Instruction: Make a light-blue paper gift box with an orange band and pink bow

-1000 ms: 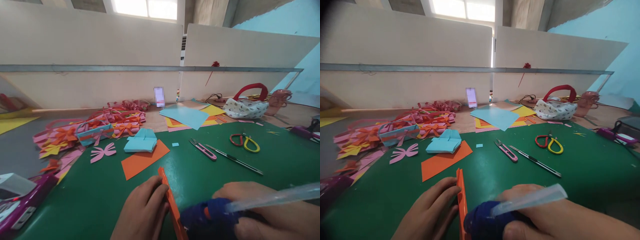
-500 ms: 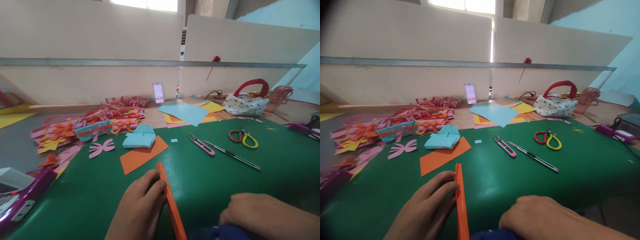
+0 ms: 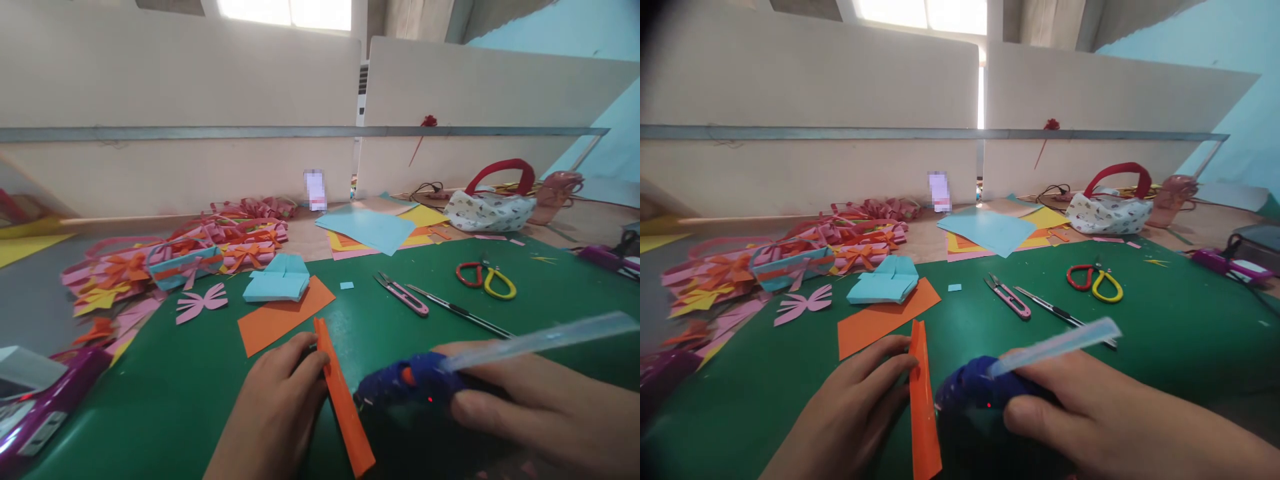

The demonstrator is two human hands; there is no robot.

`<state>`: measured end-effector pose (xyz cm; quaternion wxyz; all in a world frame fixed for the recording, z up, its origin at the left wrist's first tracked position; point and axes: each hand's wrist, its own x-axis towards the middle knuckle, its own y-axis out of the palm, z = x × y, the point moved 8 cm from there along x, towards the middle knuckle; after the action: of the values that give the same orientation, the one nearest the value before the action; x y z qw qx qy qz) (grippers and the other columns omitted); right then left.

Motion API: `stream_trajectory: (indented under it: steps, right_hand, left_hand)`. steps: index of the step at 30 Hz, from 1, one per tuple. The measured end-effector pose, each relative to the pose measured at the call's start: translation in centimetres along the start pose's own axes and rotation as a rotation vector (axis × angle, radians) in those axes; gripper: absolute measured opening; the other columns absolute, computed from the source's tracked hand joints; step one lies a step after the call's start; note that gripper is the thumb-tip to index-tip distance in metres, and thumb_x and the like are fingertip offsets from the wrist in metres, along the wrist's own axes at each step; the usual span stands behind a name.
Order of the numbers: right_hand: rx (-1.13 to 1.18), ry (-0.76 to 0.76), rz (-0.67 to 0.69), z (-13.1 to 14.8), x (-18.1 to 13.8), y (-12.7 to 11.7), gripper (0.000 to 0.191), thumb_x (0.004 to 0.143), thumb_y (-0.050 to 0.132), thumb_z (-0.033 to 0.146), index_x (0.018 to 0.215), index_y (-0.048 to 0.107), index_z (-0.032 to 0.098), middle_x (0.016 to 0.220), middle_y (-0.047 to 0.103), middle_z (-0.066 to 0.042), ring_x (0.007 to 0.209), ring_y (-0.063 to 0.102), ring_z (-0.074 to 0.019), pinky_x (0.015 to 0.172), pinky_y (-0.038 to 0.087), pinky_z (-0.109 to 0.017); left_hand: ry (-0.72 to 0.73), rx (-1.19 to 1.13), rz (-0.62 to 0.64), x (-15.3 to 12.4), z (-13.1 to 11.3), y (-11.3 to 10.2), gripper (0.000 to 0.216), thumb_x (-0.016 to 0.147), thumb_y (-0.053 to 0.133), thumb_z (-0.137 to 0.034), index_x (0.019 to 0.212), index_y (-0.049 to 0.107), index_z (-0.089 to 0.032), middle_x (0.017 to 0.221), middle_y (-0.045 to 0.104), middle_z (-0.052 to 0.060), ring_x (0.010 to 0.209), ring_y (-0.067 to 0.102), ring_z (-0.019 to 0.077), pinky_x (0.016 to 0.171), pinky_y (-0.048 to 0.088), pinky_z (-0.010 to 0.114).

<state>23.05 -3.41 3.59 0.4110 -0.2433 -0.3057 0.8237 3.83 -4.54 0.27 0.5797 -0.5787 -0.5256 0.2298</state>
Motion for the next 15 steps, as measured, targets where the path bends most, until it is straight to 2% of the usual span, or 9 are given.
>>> stream_trajectory:
  steps: [3,7,15]
  right_hand:
    - [-0.036,0.010,0.042,1.1,2.1,0.1,0.025,0.085,0.046,0.038,0.085,0.067,0.024,0.083,0.067,0.001,0.082,0.060,-0.0182,0.072,0.048,-0.024]
    - [-0.087,0.004,0.039,1.3,4.1,-0.1,0.029,0.083,0.047,0.042,0.086,0.066,0.020,0.077,0.065,-0.001,0.079,0.058,-0.0187,0.070,0.046,-0.026]
    - [-0.178,-0.002,0.064,1.9,4.8,-0.4,0.034,0.087,0.040,0.045,0.082,0.063,0.020,0.073,0.062,-0.001,0.079,0.057,-0.0192,0.063,0.043,-0.025]
  left_hand:
    - [0.012,0.021,0.051,0.5,-0.3,0.0,0.024,0.085,0.041,-0.019,0.098,0.060,-0.024,0.116,0.057,0.008,0.097,0.058,0.0213,0.077,0.051,0.034]
    - [0.015,0.028,0.075,1.0,-0.5,-0.1,0.025,0.084,0.041,-0.018,0.097,0.062,-0.023,0.112,0.058,0.008,0.093,0.060,0.0204,0.075,0.051,0.032]
    - [0.001,0.035,0.128,0.7,0.1,0.8,0.027,0.085,0.039,-0.017,0.104,0.058,-0.023,0.119,0.055,0.009,0.098,0.058,0.0218,0.079,0.050,0.036]
